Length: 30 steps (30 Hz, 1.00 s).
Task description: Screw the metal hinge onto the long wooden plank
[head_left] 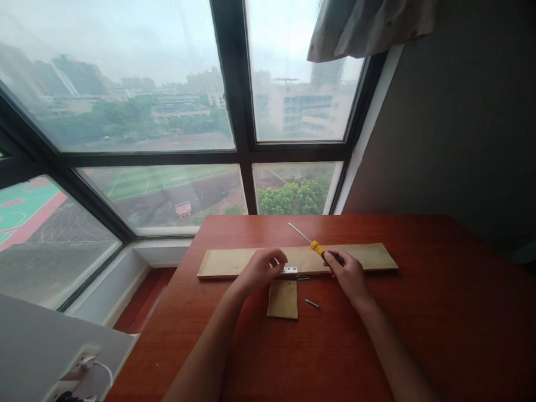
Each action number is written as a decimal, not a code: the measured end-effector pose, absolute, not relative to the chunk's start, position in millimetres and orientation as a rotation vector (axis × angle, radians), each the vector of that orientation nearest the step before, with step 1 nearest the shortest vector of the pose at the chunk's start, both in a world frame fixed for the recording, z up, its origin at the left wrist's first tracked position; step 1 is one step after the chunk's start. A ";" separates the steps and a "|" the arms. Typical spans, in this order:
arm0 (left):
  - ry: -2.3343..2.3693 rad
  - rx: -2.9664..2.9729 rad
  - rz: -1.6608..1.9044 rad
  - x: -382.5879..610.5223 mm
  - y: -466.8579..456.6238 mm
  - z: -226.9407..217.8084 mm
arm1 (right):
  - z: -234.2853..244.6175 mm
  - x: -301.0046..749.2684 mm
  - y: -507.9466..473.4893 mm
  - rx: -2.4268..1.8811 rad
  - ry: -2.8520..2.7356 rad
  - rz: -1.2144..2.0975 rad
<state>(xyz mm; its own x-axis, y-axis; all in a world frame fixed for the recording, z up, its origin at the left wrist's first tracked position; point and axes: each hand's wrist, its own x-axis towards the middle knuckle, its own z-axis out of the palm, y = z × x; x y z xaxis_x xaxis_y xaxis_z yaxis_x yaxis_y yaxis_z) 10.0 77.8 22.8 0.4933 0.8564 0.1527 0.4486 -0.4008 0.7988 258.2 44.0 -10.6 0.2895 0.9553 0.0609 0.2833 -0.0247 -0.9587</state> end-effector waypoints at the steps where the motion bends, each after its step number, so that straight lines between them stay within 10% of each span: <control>1: 1.080 2.034 0.734 9.7 77.7 23.0 | -10.4 258.2 44.1 -1.528 -1.189 0.818; 30: 1.040 2.052 0.778 15.2 74.1 27.1 | -7.2 256.7 42.4 -1.530 -1.206 0.799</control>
